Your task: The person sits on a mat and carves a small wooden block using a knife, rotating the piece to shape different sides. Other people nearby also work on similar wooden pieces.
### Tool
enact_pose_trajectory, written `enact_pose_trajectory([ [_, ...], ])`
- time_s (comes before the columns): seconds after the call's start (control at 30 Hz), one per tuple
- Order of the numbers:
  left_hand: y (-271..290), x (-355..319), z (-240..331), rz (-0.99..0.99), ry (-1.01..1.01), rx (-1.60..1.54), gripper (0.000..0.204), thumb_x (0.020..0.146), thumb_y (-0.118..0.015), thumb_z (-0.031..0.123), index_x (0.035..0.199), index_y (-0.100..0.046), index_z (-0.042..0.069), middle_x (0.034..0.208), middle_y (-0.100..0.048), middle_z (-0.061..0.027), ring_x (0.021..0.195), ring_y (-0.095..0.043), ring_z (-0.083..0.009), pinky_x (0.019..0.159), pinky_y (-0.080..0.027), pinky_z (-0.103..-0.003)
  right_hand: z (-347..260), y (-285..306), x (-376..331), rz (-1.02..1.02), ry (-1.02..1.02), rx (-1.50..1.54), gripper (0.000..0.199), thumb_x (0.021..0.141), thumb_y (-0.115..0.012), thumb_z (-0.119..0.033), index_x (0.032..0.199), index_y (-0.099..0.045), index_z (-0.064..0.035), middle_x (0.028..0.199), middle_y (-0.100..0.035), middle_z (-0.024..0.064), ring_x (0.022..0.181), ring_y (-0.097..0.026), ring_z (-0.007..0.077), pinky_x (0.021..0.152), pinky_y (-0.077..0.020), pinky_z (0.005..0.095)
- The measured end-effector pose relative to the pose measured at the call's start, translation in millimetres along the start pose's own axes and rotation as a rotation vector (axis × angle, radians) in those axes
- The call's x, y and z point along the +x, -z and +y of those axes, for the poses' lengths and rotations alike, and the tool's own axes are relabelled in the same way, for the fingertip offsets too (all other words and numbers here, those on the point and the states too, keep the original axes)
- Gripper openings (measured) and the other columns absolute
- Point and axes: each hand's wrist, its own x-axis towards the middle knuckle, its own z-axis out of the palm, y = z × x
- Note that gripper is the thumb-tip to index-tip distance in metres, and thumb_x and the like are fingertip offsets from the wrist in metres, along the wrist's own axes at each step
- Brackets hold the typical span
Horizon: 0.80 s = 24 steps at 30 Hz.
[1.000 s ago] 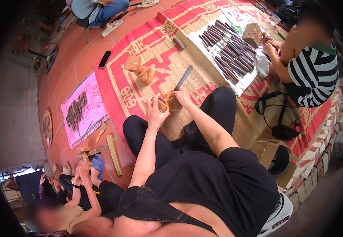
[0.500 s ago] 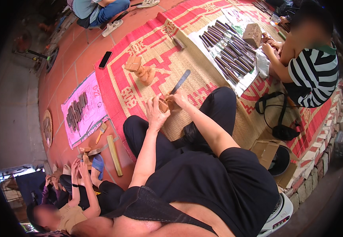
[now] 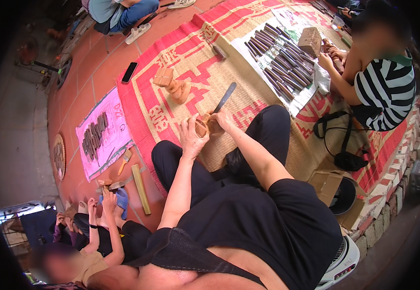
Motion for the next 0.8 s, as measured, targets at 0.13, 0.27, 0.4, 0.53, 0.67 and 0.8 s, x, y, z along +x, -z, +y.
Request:
enact_pose_trajectory([
  [0.13, 1, 1, 5, -0.008, 0.008, -0.028, 0.077, 0.061, -0.078, 0.016, 0.132, -0.048, 0.015, 0.120, -0.045, -0.0147, 0.115, -0.045, -0.0364, 0.100, -0.040, -0.047, 14, 8, 15, 0.048, -0.006, 0.106, 0.021, 0.075, -0.068, -0.013, 0.091, -0.074, -0.0004, 0.077, -0.071, 0.0102, 0.069, -0.067, 0.0153, 0.063, -0.0506, 0.0284],
  [0.27, 1, 0, -4, -0.001, 0.028, -0.004, 0.078, 0.061, -0.078, 0.016, 0.132, -0.048, 0.015, 0.120, -0.045, -0.0144, 0.115, -0.045, -0.0361, 0.101, -0.040, -0.047, -19, -5, -13, -0.103, 0.029, 0.200, 0.019, 0.077, -0.067, -0.009, 0.092, -0.073, 0.0015, 0.074, -0.069, 0.0065, 0.065, -0.065, 0.0127, 0.061, -0.0488, 0.0256],
  [0.4, 0, 2, 3, -0.010, -0.003, -0.005, 0.077, 0.060, -0.077, 0.016, 0.132, -0.048, 0.015, 0.119, -0.045, -0.0144, 0.114, -0.046, -0.0358, 0.100, -0.040, -0.046, 1, 5, -1, -0.007, -0.122, 0.107, 0.025, 0.074, -0.068, -0.012, 0.096, -0.075, -0.0039, 0.086, -0.073, 0.0107, 0.078, -0.069, 0.0167, 0.070, -0.0522, 0.0295],
  [0.53, -1, 1, -1, -0.007, 0.000, -0.016, 0.078, 0.060, -0.077, 0.015, 0.132, -0.047, 0.014, 0.120, -0.045, -0.0147, 0.114, -0.046, -0.0355, 0.100, -0.040, -0.046, 16, 11, 9, -0.003, 0.046, 0.050, 0.026, 0.074, -0.067, -0.010, 0.098, -0.073, -0.0010, 0.084, -0.072, 0.0093, 0.078, -0.067, 0.0155, 0.069, -0.0515, 0.0289],
  [0.67, 3, 1, -6, 0.023, 0.024, -0.002, 0.077, 0.060, -0.077, 0.014, 0.132, -0.047, 0.014, 0.118, -0.046, -0.0144, 0.114, -0.047, -0.0356, 0.101, -0.040, -0.046, -11, 1, -13, -0.065, 0.027, 0.108, 0.025, 0.074, -0.067, -0.011, 0.097, -0.073, -0.0028, 0.082, -0.071, 0.0096, 0.075, -0.067, 0.0159, 0.069, -0.0510, 0.0296],
  [0.8, -1, 2, 0, 0.031, -0.018, -0.015, 0.076, 0.061, -0.077, 0.014, 0.132, -0.048, 0.014, 0.118, -0.047, -0.0145, 0.114, -0.047, -0.0359, 0.101, -0.040, -0.046, 3, 1, -3, 0.032, -0.091, 0.129, 0.023, 0.073, -0.069, -0.012, 0.094, -0.074, -0.0020, 0.078, -0.071, 0.0093, 0.070, -0.067, 0.0167, 0.066, -0.0511, 0.0291],
])
